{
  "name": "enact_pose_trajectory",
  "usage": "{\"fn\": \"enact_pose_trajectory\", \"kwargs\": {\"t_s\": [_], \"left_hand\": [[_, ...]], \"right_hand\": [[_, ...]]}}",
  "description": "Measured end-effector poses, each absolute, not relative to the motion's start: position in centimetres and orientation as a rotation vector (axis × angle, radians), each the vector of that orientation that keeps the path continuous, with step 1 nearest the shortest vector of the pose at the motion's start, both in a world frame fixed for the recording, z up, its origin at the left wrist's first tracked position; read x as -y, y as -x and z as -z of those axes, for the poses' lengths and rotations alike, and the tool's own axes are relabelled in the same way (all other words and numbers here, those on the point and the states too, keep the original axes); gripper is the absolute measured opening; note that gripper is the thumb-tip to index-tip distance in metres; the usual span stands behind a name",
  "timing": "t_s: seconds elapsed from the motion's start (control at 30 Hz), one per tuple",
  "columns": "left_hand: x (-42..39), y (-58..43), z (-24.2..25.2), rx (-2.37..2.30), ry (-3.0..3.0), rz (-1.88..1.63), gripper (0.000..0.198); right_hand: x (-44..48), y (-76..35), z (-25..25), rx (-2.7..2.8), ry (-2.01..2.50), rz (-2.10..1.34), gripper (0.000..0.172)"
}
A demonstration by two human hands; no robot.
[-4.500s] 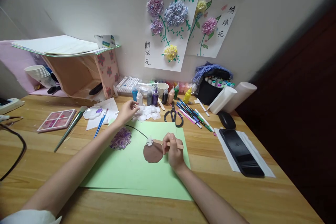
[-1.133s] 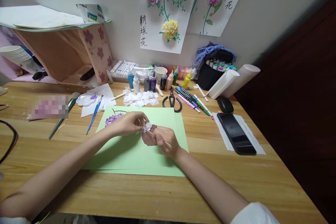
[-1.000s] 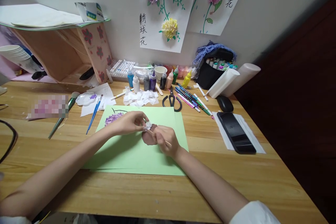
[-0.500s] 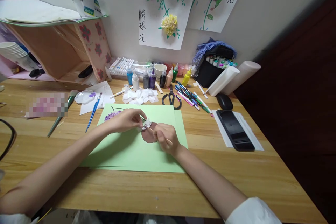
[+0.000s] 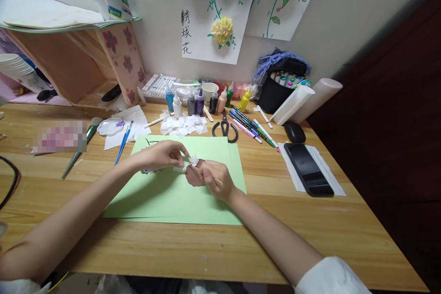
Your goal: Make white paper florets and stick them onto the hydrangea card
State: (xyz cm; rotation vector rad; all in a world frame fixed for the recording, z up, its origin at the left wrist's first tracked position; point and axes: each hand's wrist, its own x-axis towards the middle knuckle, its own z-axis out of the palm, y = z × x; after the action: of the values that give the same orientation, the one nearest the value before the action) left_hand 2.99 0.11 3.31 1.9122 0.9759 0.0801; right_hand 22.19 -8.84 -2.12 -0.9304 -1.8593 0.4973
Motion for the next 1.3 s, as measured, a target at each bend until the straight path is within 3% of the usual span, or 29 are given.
{"fn": "enact_pose_trajectory", "kwargs": {"t_s": [0.53,1.3], "left_hand": [[0.9,-4.9,-0.7,-0.965,-1.930,-0.447,0.019],[1.1,-5.0,-0.5,-0.992,-1.934,-0.458,0.017]], "right_hand": [[8.8,-22.0,1.7,1.720,1.068,-0.529,0.042],[8.8,-22.1,2.0,1.899,0.919,-0.419,0.036]]}}
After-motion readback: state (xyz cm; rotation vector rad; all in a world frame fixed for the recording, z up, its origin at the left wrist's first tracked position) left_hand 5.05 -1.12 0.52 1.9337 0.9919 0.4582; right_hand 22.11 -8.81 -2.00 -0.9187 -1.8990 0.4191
